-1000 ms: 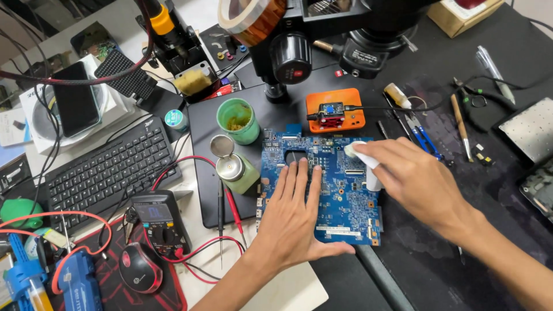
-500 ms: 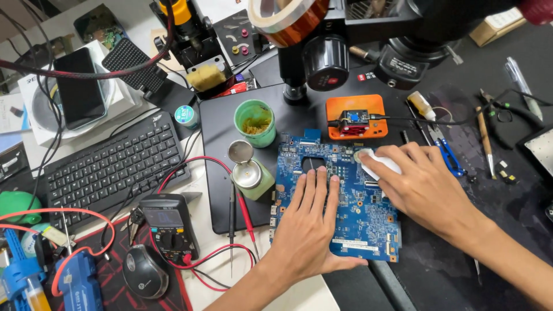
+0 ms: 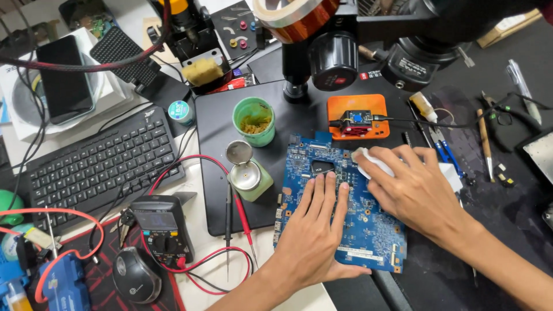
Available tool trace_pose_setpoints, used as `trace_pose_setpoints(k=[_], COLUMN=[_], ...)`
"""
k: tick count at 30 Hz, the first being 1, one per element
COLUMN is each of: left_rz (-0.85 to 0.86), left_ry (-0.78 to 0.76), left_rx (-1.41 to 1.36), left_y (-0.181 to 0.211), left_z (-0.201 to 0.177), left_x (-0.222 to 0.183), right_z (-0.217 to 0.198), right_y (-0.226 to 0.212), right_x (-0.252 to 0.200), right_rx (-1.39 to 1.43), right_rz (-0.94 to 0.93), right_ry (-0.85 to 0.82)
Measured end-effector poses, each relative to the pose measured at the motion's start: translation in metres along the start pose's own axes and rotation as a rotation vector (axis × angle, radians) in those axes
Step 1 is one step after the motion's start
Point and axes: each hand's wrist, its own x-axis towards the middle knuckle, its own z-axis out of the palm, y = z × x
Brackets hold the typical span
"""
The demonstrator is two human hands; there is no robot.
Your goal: Cleaning, inspecting, and testing a laptop motherboard using a multimeter, heat gun, and cleaning supplies.
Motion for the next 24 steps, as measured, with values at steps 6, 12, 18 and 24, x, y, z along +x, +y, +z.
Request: trace_pose_setpoints(k=[6, 12, 18, 24], left_rz=[-0.013, 0.006, 0.013, -0.002], left_ry=[0.005, -0.015, -0.007, 0.0], left_rx=[-0.008, -0.007, 0.004, -0.02], left_y=[0.0, 0.001, 0.001, 0.002], left_z=[-0.001, -0.001, 0.0, 0.001], left_x=[-0.002, -0.002, -0.001, -0.002], right_z=[-0.006, -0.018, -0.008, 0.013], right_y=[0.001, 0.022, 0.006, -0.004], right_x=[-0.021, -0.021, -0.002, 0.01], right_rx=[0.068, 0.305, 0.513, 0.448], right_rz=[-0.038, 0.246, 0.298, 0.223], right_ry=[-0.031, -0.035, 0.21, 0.175])
